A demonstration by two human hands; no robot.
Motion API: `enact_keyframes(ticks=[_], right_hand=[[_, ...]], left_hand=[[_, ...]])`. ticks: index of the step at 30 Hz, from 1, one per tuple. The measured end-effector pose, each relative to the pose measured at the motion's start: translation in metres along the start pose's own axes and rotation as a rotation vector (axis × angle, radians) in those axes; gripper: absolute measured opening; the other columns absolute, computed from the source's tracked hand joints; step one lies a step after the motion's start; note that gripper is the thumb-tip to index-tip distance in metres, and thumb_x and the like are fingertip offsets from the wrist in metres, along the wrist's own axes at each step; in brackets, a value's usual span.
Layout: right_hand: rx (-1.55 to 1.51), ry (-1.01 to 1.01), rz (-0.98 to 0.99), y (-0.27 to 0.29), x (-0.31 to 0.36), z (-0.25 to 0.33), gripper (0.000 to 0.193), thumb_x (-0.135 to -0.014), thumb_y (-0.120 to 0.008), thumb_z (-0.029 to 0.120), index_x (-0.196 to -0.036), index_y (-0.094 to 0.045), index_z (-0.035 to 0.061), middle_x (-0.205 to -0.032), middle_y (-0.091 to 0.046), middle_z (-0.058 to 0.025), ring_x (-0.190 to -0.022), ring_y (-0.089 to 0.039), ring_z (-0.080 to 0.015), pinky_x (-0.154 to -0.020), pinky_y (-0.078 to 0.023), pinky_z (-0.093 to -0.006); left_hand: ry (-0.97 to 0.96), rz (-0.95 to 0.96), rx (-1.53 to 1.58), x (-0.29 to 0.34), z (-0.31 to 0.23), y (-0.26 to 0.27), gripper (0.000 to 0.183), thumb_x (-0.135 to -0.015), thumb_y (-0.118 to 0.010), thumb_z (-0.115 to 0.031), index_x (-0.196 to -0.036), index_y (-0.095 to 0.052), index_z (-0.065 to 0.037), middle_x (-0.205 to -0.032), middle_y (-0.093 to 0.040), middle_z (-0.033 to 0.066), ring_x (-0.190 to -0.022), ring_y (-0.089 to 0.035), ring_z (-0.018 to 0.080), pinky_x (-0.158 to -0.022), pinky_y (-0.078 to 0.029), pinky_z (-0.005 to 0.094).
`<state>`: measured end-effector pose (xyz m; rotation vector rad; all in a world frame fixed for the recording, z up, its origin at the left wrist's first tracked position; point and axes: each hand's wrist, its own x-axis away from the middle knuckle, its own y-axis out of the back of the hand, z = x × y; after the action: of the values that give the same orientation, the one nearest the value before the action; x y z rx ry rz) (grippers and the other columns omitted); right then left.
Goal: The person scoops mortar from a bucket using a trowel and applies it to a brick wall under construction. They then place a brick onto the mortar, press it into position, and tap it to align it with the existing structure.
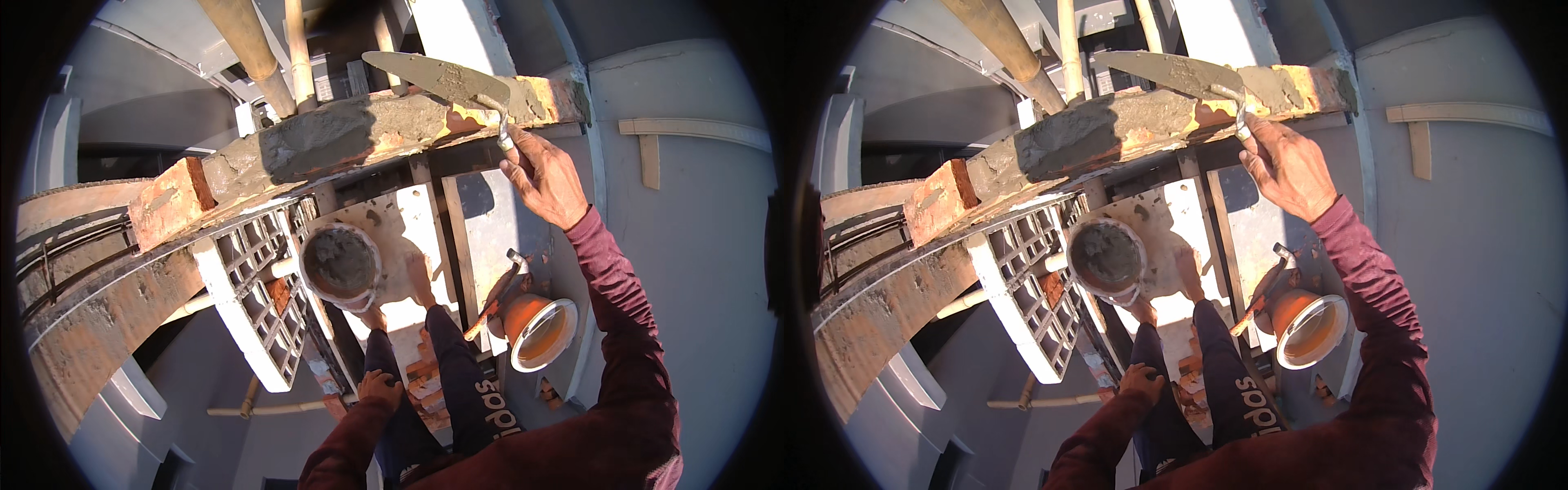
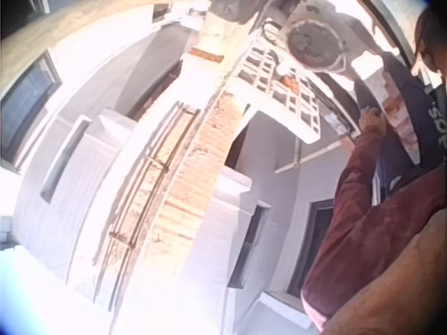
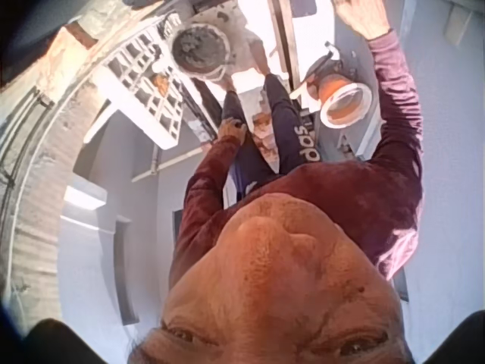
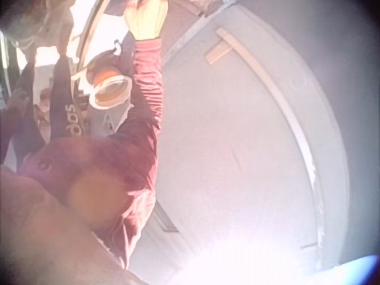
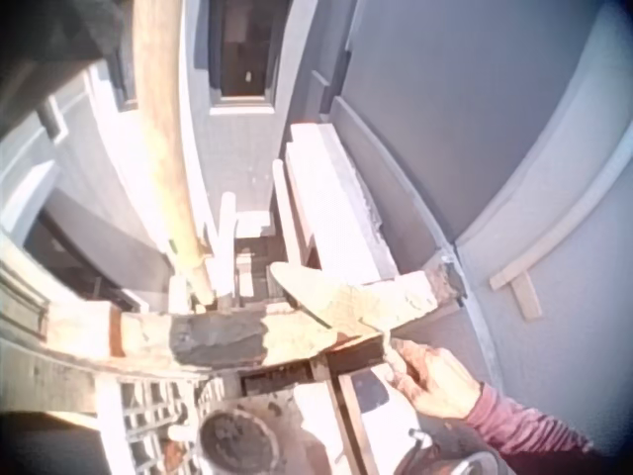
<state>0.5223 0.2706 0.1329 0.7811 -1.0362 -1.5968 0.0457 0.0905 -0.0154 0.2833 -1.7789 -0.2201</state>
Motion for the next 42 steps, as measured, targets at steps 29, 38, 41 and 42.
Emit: enact_keyframes(ticks=[29,38,41,42], right_hand=[[0.264,-0.038,0.15,0.059,0.029,0.071,0.031,-0.084,-0.061,0.009,-0.112,-0.052,-0.0006,-0.087,-0.06,-0.0203,-0.074,-0.062,-0.0428,-0.068,-0.051,-0.0458],[0.272,0.105,0.838,-0.177,0.086,0.119,0.021,-0.088,-0.058,0.012,-0.104,-0.057,-0.0014,-0.095,-0.064,-0.019,-0.08,-0.069,-0.036,-0.067,-0.056,-0.0439],[0.437,0.217,0.791,-0.315,0.068,0.129,0.023,-0.087,-0.06,0.014,-0.103,-0.06,-0.0021,-0.097,-0.064,-0.0154,-0.083,-0.072,-0.0293,-0.066,-0.059,-0.0372],[0.492,0.237,0.754,-0.35,0.061,0.135,0.023,-0.087,-0.061,0.014,-0.105,-0.063,-0.0005,-0.098,-0.065,-0.0139,-0.087,-0.072,-0.0271,-0.066,-0.06,-0.0363]], left_hand=[[-0.015,0.037,0.043,0.002,0.013,0.004,0.046,-0.079,-0.067,-0.046,-0.113,-0.072,-0.016,-0.14,-0.053,0.0051,-0.137,-0.04,0.0235,-0.115,-0.026,0.0427],[0.031,0.1,0.117,0.011,0.027,-0.02,0.05,-0.079,-0.067,-0.045,-0.119,-0.069,-0.014,-0.144,-0.049,0.0066,-0.144,-0.031,0.0296,-0.119,-0.018,0.0467],[0.019,0.085,0.165,0.01,0.035,-0.031,0.051,-0.08,-0.066,-0.045,-0.12,-0.068,-0.014,-0.145,-0.048,0.0067,-0.144,-0.029,0.0301,-0.119,-0.017,0.0482],[0.023,0.076,0.188,0.012,0.039,-0.04,0.051,-0.08,-0.065,-0.045,-0.12,-0.068,-0.013,-0.145,-0.048,0.0067,-0.144,-0.03,0.0302,-0.12,-0.017,0.0483]])
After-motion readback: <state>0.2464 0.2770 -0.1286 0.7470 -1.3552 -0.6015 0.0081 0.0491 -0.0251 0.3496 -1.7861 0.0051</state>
